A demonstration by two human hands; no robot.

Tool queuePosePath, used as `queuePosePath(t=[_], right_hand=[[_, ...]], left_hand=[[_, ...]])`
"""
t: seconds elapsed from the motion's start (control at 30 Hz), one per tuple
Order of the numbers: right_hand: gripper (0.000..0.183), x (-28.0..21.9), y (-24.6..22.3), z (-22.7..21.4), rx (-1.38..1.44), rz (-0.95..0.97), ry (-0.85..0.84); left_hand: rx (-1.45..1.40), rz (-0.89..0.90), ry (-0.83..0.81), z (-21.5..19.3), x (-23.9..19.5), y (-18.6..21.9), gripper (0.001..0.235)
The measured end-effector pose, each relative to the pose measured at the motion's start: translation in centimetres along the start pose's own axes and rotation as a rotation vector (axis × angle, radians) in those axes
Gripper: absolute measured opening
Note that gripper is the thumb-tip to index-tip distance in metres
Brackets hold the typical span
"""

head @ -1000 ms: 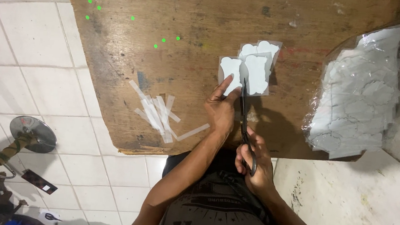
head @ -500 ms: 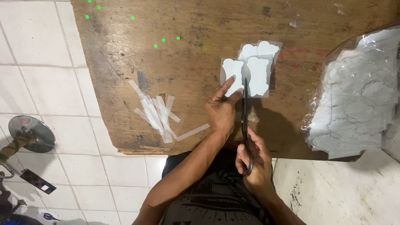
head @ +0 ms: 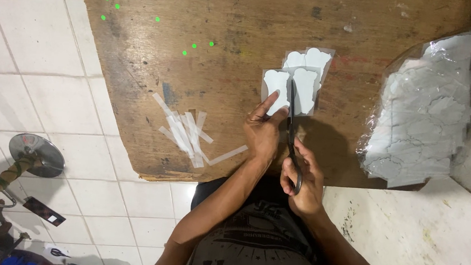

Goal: Cutting out fabric shapes from a sheet using scissors and arranging them on a table

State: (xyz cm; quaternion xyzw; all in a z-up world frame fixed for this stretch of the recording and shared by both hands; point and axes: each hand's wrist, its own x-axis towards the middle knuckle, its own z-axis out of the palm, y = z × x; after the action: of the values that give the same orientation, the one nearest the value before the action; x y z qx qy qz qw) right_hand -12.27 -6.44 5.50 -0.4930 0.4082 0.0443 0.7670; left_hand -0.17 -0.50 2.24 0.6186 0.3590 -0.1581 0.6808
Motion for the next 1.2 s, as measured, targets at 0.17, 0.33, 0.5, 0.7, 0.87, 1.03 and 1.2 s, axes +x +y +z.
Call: queuePosePath(t=[0.17,0.33,0.5,0.7,0.87,1.03,1.2], right_hand=[[0.049,0.4,0.1,0.1,0.006,0.005,-0.002],[0.049,1.3,0.7,0.2,0.048,0.024,0.019],[0.05,2.3,0.6,0.3,0.1,0.017,0.03],[0.048,4.4,0.3,0.2,0.035,0.004,0.042],[0.048,3.3,-3.0,0.6,0.034,-0.048,0.024],[0.059,4.3,-4.6,-4.4,-0.314,-0.278,0.126],[0.059,7.4,-4.1,-11.3,-1.373,-0.467,0.238]], left_hand=[[-0.002,-0.01,0.011,0.0,-0.2,0.1,0.047],[0.035,0.014,0.008,-0.1,-0.1,-0.2,0.046],[0.03,-0.012,0.004,0.0,-0.8,1.6,0.045],[-0.085,-0.056,-0.005,-0.4,0.0,-1.9,0.047],[-0.179,-0.028,-0.017,-1.6,0.2,-1.0,0.055],[-0.327,0.055,0.015,-6.2,2.1,-1.9,0.091],[-0.092,0.045,0.038,-13.2,3.7,-7.0,0.05]])
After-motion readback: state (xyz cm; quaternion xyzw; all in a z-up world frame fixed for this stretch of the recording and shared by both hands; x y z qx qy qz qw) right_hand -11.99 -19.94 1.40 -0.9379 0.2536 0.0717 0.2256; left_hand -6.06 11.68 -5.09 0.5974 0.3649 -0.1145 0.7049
